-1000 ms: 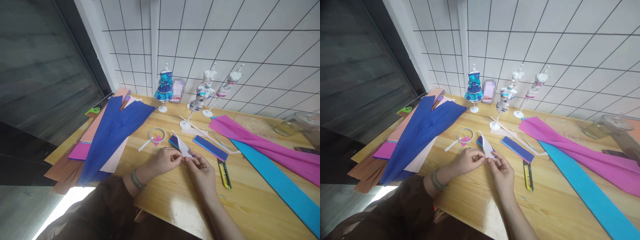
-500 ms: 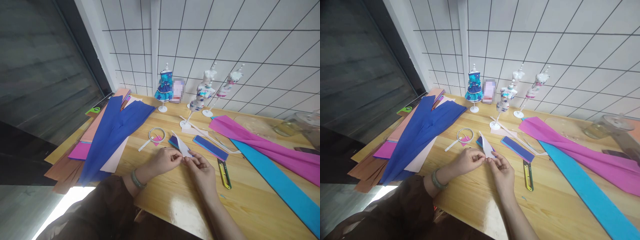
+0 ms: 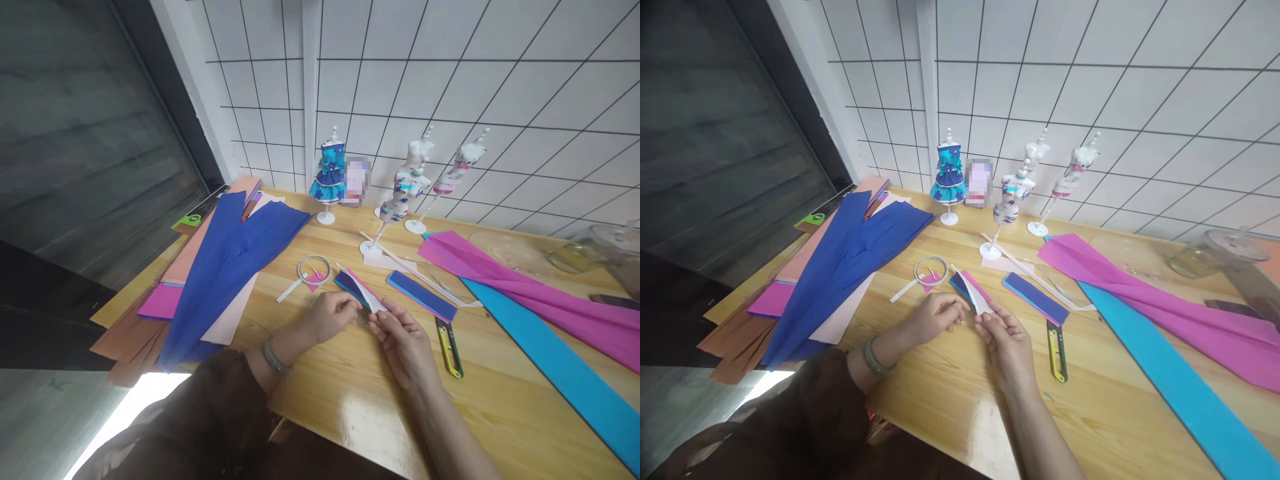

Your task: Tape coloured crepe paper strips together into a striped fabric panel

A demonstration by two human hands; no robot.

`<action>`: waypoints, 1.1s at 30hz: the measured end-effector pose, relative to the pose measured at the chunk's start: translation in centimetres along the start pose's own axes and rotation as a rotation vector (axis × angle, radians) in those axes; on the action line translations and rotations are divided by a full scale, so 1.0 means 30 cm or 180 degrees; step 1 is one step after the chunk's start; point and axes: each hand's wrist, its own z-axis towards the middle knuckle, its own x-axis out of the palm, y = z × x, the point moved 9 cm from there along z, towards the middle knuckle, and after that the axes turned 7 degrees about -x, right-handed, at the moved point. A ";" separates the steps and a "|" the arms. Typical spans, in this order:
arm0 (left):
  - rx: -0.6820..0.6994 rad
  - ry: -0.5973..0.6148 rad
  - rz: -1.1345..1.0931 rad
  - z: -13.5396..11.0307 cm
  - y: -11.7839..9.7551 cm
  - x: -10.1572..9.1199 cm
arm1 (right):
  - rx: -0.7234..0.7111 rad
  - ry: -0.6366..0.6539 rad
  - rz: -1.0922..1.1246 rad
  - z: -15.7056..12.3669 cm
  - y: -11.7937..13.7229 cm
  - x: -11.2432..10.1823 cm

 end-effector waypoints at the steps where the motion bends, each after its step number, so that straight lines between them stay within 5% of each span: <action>1: -0.0126 0.0097 -0.0211 0.004 0.012 0.005 | 0.0003 0.0020 0.0037 -0.001 0.001 0.003; 7: -0.0455 0.0463 -0.0821 0.023 0.042 0.039 | -0.0085 0.0178 -0.0147 -0.010 -0.001 0.022; 28: -0.0574 0.0351 -0.0983 0.037 0.069 0.025 | -0.0130 0.0572 -0.0868 -0.018 -0.016 0.045; 30: -0.0582 0.0315 -0.0994 0.039 0.069 0.019 | -0.0369 0.0446 -0.1190 -0.030 0.017 0.041; 33: -0.0609 0.0324 -0.0930 0.037 0.067 0.017 | -0.1381 0.0102 -0.2069 -0.063 0.126 0.036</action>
